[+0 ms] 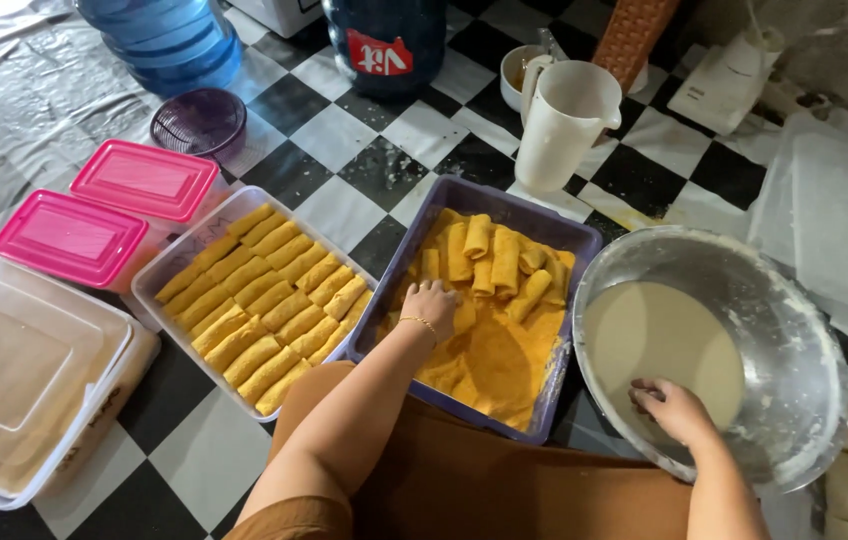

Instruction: The person is breading snacks by dipping them into a liquid batter and then coating them in a yellow powder.

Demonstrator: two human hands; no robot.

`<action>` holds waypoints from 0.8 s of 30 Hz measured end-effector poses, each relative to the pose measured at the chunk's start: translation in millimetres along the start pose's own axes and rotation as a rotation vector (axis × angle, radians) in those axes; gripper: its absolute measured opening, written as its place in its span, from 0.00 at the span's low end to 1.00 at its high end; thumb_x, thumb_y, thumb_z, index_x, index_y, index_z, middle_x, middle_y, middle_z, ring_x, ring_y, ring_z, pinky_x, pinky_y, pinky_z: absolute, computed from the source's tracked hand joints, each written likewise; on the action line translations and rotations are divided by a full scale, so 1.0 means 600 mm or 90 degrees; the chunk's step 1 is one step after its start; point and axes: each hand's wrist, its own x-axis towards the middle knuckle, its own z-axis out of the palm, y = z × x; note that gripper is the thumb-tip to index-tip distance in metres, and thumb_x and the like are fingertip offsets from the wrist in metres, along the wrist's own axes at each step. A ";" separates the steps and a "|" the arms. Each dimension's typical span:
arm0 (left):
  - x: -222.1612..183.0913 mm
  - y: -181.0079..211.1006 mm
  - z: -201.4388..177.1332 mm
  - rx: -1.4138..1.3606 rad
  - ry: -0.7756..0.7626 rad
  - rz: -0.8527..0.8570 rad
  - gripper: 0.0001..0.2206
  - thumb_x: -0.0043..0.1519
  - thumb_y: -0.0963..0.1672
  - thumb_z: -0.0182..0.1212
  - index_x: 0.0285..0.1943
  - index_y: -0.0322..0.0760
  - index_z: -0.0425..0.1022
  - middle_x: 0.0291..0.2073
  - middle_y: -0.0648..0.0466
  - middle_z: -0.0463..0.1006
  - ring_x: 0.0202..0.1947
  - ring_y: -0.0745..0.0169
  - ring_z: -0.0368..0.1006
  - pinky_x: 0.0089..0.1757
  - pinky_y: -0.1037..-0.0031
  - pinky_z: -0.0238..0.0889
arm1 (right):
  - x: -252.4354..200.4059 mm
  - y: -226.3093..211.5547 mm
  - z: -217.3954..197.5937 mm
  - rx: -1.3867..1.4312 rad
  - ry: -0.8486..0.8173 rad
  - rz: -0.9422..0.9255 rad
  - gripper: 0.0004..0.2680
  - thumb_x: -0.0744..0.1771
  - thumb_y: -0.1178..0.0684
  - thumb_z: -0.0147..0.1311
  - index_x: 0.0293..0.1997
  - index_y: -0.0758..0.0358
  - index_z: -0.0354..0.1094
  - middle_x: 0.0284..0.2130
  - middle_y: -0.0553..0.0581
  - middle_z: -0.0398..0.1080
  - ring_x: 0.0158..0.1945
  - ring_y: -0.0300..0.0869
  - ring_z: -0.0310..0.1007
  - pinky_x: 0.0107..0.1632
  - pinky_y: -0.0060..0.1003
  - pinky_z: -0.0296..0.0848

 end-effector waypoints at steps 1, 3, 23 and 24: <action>-0.009 0.002 -0.011 -0.059 -0.003 0.007 0.13 0.56 0.40 0.58 0.49 0.40 0.79 0.51 0.47 0.75 0.55 0.45 0.68 0.57 0.59 0.57 | 0.006 0.007 -0.002 -0.003 -0.002 -0.015 0.15 0.66 0.51 0.59 0.56 0.67 0.77 0.36 0.62 0.83 0.37 0.46 0.82 0.43 0.36 0.75; -0.020 -0.007 -0.020 -0.114 -0.006 0.009 0.15 0.54 0.38 0.60 0.50 0.42 0.76 0.52 0.50 0.77 0.55 0.46 0.69 0.58 0.59 0.58 | 0.016 0.014 -0.002 -0.003 -0.009 -0.034 0.14 0.66 0.51 0.59 0.56 0.66 0.77 0.36 0.61 0.83 0.37 0.45 0.82 0.43 0.36 0.75; -0.119 -0.411 -0.076 -0.527 0.185 -0.126 0.15 0.50 0.39 0.70 0.41 0.39 0.67 0.31 0.55 0.71 0.30 0.61 0.67 0.36 0.70 0.67 | 0.318 0.317 0.024 0.060 -0.147 -0.059 0.14 0.69 0.62 0.50 0.60 0.79 0.76 0.49 0.75 0.84 0.50 0.61 0.84 0.54 0.48 0.74; -0.125 -0.461 -0.076 -0.527 0.184 -0.130 0.15 0.50 0.39 0.70 0.41 0.39 0.67 0.31 0.55 0.71 0.30 0.61 0.67 0.36 0.70 0.67 | 0.324 0.323 0.026 0.059 -0.151 -0.059 0.14 0.69 0.62 0.50 0.60 0.79 0.76 0.49 0.75 0.84 0.50 0.61 0.84 0.54 0.48 0.74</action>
